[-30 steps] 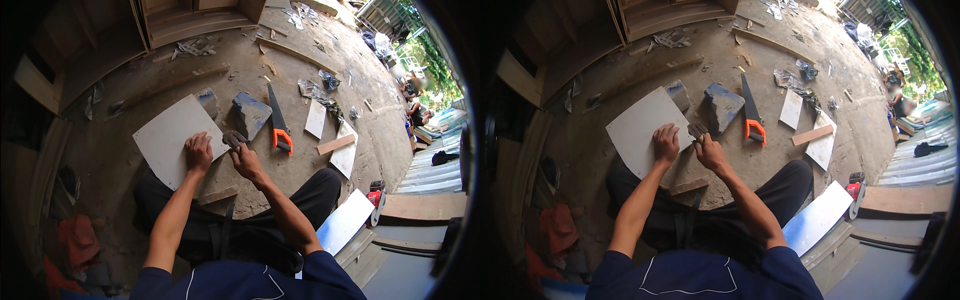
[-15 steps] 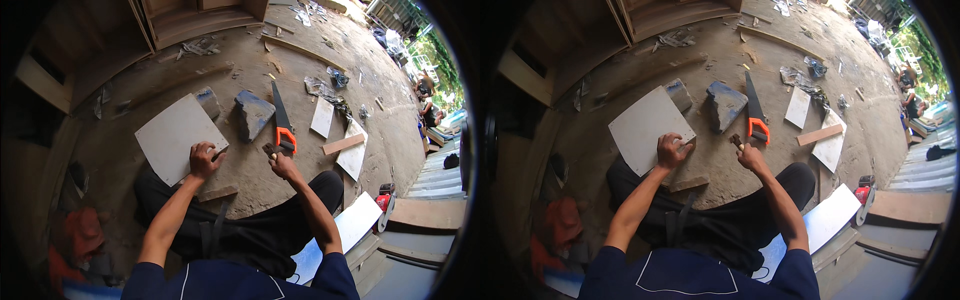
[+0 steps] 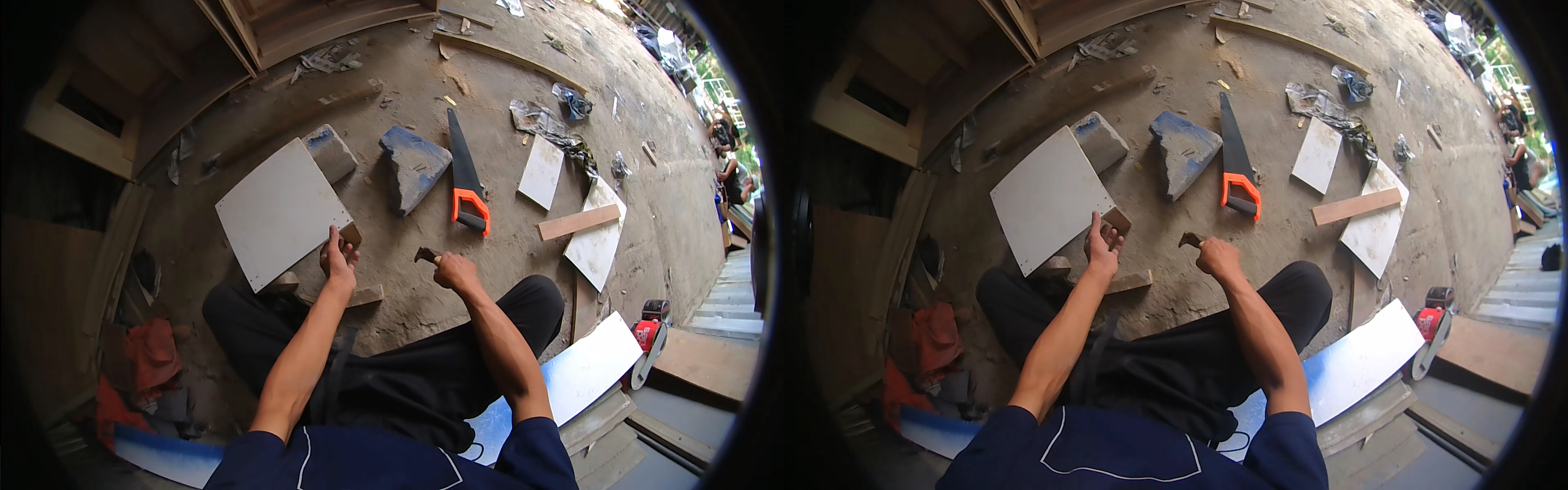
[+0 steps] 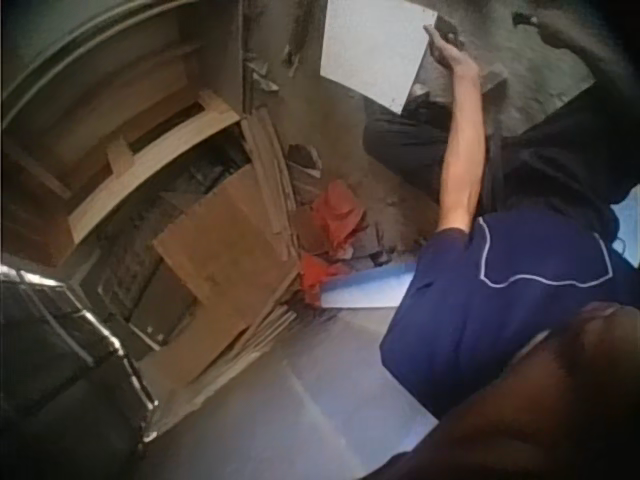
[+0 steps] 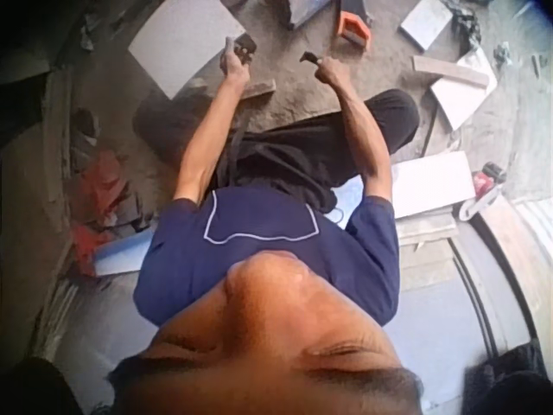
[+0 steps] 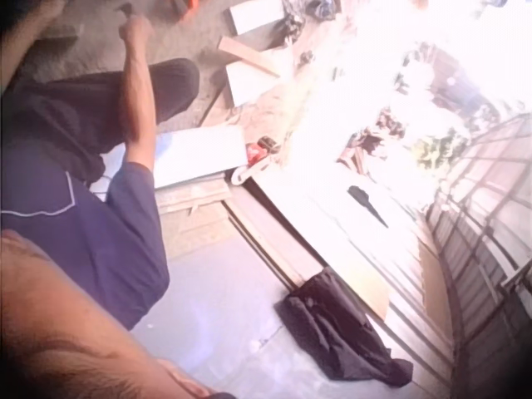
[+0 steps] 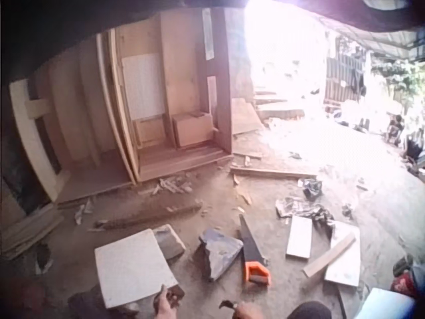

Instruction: The person sits on the floor and repeatedly hammers nails into a white rectangular board resting on wooden blocks. They adjust the board and pick up nails from the floor as needed, continuing to drive nails along the board's edge.

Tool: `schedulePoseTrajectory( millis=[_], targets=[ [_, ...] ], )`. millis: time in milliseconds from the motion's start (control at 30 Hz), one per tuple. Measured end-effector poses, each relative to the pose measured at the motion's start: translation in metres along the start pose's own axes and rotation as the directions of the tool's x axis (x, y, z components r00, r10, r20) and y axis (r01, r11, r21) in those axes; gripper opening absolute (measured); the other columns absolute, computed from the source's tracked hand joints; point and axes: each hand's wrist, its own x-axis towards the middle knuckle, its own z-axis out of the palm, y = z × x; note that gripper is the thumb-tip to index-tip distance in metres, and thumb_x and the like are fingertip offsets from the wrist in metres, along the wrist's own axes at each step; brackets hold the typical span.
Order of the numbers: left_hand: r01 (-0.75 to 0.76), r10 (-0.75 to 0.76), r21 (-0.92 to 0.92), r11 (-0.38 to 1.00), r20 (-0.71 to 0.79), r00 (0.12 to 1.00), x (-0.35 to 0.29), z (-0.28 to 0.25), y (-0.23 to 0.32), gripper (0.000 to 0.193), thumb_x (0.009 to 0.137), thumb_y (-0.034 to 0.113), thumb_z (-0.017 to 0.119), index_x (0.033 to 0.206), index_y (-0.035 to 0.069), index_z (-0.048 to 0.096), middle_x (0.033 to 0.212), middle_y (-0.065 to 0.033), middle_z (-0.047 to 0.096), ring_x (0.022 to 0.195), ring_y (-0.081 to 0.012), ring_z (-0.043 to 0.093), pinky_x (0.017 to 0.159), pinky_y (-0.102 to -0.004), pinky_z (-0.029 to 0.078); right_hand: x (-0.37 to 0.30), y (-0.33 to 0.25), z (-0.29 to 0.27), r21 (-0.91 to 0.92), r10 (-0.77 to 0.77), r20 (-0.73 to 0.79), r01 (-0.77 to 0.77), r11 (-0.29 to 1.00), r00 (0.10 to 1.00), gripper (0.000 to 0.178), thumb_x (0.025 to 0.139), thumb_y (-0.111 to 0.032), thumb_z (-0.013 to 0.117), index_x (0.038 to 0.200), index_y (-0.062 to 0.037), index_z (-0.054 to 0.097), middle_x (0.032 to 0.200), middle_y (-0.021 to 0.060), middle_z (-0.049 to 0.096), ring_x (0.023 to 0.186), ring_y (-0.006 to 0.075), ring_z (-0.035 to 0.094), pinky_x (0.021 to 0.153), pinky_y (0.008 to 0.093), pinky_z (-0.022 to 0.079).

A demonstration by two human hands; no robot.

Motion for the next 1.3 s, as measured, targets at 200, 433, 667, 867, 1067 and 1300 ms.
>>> schedulePoseTrajectory(
  millis=[200, 433, 667, 867, 1067, 1300],
  targets=[
    [-0.083, 0.066, -0.114, 0.990, -0.138, 0.988, 0.000, 0.026, 0.001, 0.045, 0.079, 0.045, 0.081, 0.107, 0.016, 0.060, 0.100, 0.0029, 0.054, 0.089, -0.0125, 0.052, 0.070, -0.0303, 0.049, 0.005, 0.019, 0.016, -0.074, 0.005, -0.012, -0.006, 0.997, 1.000, 0.023, 0.078, -0.013, 0.062, 0.097, -0.0030, 0.071, 0.101, 0.0176, 0.072, 0.097, 0.0316, 0.070, 0.078, 0.0411, 0.057],
    [-0.135, 0.136, 0.017, 0.991, -0.165, 0.977, 0.011, 0.031, -0.005, 0.043, 0.079, 0.037, 0.082, 0.105, 0.010, 0.062, 0.095, 0.0011, 0.059, 0.085, -0.0094, 0.054, 0.067, -0.0271, 0.049, 0.009, 0.039, 0.031, -0.037, -0.012, -0.079, 0.009, 0.999, 0.997, 0.027, 0.078, -0.014, 0.060, 0.102, -0.0014, 0.064, 0.100, 0.0208, 0.070, 0.093, 0.0360, 0.069, 0.078, 0.0443, 0.056],
    [-0.142, 0.120, -0.122, 0.982, -0.169, 0.978, 0.027, 0.015, -0.001, 0.057, 0.078, 0.048, 0.078, 0.118, 0.012, 0.058, 0.108, -0.0008, 0.060, 0.096, -0.0148, 0.057, 0.085, -0.0335, 0.045, 0.011, 0.045, 0.039, -0.044, 0.031, -0.038, -0.033, 0.999, 0.999, 0.029, 0.081, -0.016, 0.057, 0.106, -0.0010, 0.062, 0.102, 0.0214, 0.070, 0.097, 0.0364, 0.068, 0.079, 0.0457, 0.056],
    [-0.191, 0.175, -0.487, 0.852, -0.078, 0.981, 0.048, -0.011, 0.032, 0.074, 0.088, 0.070, 0.051, 0.140, 0.017, 0.048, 0.143, -0.0015, 0.048, 0.131, -0.0214, 0.043, 0.112, -0.0402, 0.029, 0.025, 0.041, 0.048, -0.103, 0.110, 0.011, -0.109, 0.989, 0.994, 0.032, 0.084, -0.020, 0.062, 0.112, -0.0040, 0.064, 0.110, 0.0173, 0.070, 0.103, 0.0314, 0.069, 0.083, 0.0428, 0.055],
    [-0.284, 0.320, -0.616, 0.735, -0.054, 0.946, 0.056, -0.031, 0.058, 0.086, 0.092, 0.077, 0.021, 0.153, 0.017, 0.030, 0.159, -0.0018, 0.030, 0.144, -0.0290, 0.029, 0.119, -0.0487, 0.017, 0.030, 0.031, 0.050, -0.099, 0.099, 0.053, -0.093, 0.991, 0.994, 0.033, 0.087, -0.021, 0.060, 0.115, -0.0036, 0.064, 0.115, 0.0175, 0.069, 0.106, 0.0318, 0.068, 0.085, 0.0414, 0.055],
    [-0.301, 0.373, -0.568, 0.766, 0.011, 0.928, 0.027, -0.078, 0.065, 0.080, 0.097, 0.069, 0.013, 0.156, 0.016, 0.022, 0.162, -0.0034, 0.023, 0.147, -0.0296, 0.021, 0.121, -0.0461, 0.013, 0.039, 0.024, 0.053, -0.117, 0.125, 0.119, -0.111, 0.987, 0.985, 0.034, 0.087, -0.022, 0.062, 0.115, -0.0060, 0.069, 0.122, 0.0134, 0.067, 0.111, 0.0319, 0.066, 0.087, 0.0476, 0.055]
  ],
)
